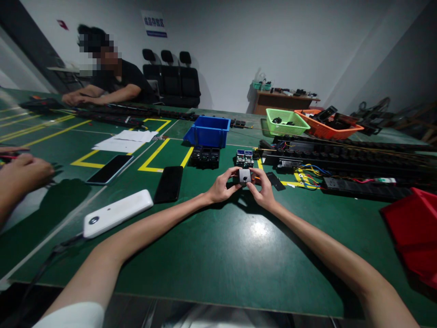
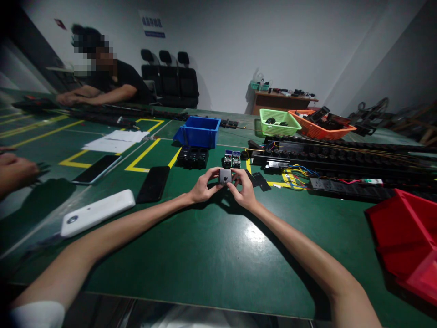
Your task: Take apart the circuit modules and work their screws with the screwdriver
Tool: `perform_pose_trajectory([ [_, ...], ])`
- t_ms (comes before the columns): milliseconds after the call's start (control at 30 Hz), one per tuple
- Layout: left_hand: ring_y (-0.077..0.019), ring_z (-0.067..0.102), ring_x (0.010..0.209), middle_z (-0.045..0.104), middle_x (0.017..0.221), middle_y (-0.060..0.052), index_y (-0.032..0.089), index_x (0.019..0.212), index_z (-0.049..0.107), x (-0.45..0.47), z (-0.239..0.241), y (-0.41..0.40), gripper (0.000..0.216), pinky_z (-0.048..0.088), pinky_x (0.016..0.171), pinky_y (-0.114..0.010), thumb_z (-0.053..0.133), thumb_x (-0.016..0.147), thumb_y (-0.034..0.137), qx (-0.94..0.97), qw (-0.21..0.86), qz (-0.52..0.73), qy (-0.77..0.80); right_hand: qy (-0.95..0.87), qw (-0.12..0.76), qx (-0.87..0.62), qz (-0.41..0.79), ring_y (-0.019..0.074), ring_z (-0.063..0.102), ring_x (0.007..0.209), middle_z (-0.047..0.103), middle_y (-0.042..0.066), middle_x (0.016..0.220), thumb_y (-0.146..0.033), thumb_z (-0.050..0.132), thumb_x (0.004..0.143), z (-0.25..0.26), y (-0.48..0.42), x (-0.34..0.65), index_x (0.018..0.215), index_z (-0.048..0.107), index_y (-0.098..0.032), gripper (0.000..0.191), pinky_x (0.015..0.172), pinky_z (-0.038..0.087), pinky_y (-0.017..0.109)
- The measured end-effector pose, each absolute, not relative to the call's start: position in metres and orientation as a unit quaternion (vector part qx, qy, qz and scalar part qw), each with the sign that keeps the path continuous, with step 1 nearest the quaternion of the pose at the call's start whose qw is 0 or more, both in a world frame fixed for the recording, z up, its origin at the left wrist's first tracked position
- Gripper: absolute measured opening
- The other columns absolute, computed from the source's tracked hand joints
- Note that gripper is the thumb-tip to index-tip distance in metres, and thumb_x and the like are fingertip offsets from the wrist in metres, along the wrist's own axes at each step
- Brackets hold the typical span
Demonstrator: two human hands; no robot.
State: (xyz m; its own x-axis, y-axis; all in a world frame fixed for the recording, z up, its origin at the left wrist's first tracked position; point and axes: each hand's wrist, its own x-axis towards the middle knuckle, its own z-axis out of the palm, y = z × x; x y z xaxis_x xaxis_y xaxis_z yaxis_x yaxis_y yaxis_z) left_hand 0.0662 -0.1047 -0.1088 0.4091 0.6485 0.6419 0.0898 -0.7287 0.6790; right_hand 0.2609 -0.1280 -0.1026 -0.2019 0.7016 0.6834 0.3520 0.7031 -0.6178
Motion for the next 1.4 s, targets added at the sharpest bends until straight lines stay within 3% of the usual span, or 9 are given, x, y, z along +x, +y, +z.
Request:
perform_pose_trajectory([
  [333,-0.0238,0.058,0.117,0.054,0.132,-0.014,0.019,0.134,0.04,0.069,-0.107,-0.106,0.057,0.047,0.104,-0.042,0.063,0.084,0.029,0.76,0.352,0.496,0.227,-0.765,0.513,-0.348,0.173,0.0233,0.058,0.103,0.053,0.012,0.129,-0.036,0.049,0.093,-0.101,-0.127,0.263,0.135,0.048,-0.025,0.044,0.08,0.054,0.039],
  [733,-0.0251,0.056,0.12,0.053,0.133,-0.013,0.019,0.135,0.041,0.068,-0.106,-0.103,0.059,0.046,0.105,-0.042,0.065,0.082,0.031,0.763,0.352,0.488,0.234,-0.785,0.485,-0.361,0.135,0.0274,0.056,0.115,0.052,0.013,0.134,-0.037,0.047,0.094,-0.108,-0.122,0.263,0.141,0.044,-0.026,0.048,0.085,0.055,0.043],
  [1033,-0.024,0.06,0.113,0.057,0.123,-0.012,0.018,0.128,0.043,0.068,-0.107,-0.104,0.054,0.048,0.102,-0.042,0.066,0.081,0.031,0.766,0.344,0.481,0.251,-0.794,0.478,-0.361,0.104,0.025,0.059,0.105,0.051,0.014,0.132,-0.033,0.044,0.095,-0.112,-0.12,0.261,0.142,0.04,-0.025,0.048,0.086,0.055,0.044],
  [1400,-0.0239,0.058,0.117,0.054,0.129,-0.013,0.019,0.132,0.041,0.069,-0.101,-0.106,0.055,0.047,0.104,-0.041,0.062,0.084,0.036,0.751,0.371,0.494,0.233,-0.797,0.472,-0.352,0.13,0.0226,0.059,0.1,0.05,0.013,0.134,-0.031,0.047,0.093,-0.11,-0.12,0.259,0.145,0.036,-0.027,0.054,0.082,0.056,0.041],
])
